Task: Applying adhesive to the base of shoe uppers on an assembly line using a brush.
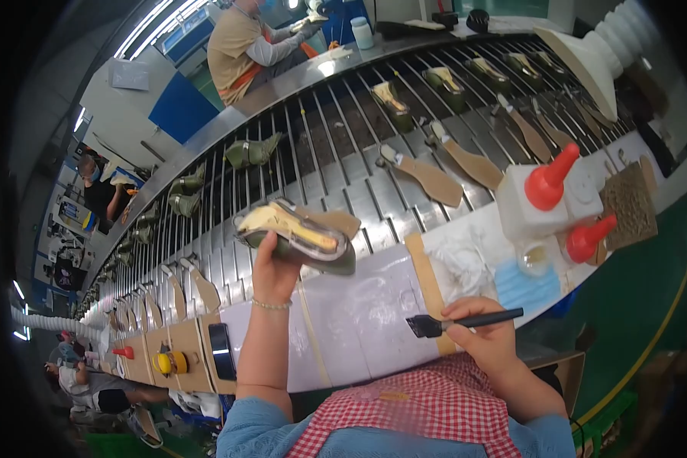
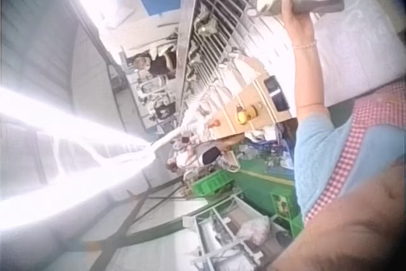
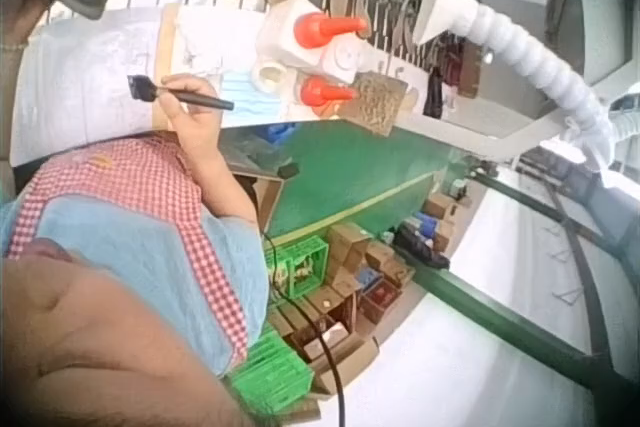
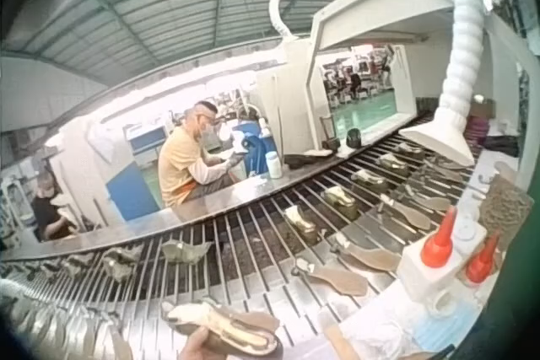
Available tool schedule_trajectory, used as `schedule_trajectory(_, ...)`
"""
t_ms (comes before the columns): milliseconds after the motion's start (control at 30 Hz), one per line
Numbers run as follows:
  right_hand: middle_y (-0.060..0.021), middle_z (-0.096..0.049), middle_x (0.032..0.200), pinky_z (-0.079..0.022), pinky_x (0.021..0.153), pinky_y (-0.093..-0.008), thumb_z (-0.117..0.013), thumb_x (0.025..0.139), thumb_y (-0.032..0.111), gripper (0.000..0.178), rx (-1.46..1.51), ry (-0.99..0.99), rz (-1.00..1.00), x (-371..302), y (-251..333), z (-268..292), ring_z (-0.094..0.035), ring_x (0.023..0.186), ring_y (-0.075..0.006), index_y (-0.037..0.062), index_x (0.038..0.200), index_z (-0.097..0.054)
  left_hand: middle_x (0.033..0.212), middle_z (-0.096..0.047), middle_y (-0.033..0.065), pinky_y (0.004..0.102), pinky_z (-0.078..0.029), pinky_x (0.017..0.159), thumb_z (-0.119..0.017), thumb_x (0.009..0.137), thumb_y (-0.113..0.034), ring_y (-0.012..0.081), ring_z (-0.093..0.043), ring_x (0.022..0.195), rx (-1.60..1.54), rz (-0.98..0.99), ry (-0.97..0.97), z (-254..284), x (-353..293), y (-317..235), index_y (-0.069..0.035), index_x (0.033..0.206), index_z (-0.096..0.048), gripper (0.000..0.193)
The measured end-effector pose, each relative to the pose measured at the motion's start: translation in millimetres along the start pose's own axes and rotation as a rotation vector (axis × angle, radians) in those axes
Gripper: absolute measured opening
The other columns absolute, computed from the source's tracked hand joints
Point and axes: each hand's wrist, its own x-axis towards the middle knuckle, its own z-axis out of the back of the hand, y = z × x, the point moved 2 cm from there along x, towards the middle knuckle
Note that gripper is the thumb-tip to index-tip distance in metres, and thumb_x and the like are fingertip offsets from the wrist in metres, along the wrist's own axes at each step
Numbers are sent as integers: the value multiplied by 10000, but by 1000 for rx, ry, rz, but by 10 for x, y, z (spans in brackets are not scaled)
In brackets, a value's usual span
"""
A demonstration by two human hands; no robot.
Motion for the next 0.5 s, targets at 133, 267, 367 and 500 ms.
schedule_trajectory(133,-130,-614,977,-436,886,-326,-681,774,14,168,29,-53,-36,178,16,23,-579,956,-202,9,913,-588,1203,-574,73,395,-394,1006,-611,784,35,230,-533,1133,212,-230,131,-126,1110,-354,-63,1235,-501,474)
schedule_trajectory(267,-135,-615,983,-439,888,-334,-704,772,32,189,44,-89,-64,399,-38,50,-581,961,-204,13,918,-586,1080,-615,67,505,-460,877,-583,716,117,266,-578,1039,312,-84,88,-204,2176,-364,-82,1135,-553,465)
schedule_trajectory(367,-137,-615,982,-444,882,-335,-703,768,24,187,50,-141,-132,530,-85,42,-581,966,-210,13,916,-589,1052,-615,62,522,-462,856,-556,681,132,265,-584,1008,338,30,106,-32,2900,-243,-99,1125,-559,501)
schedule_trajectory(500,-148,-614,979,-458,854,-327,-701,757,10,193,64,-139,-145,750,-248,50,-587,946,-214,10,913,-587,1046,-609,85,440,-503,767,-520,668,140,277,-604,956,364,91,96,220,3530,-131,-53,1117,-543,489)
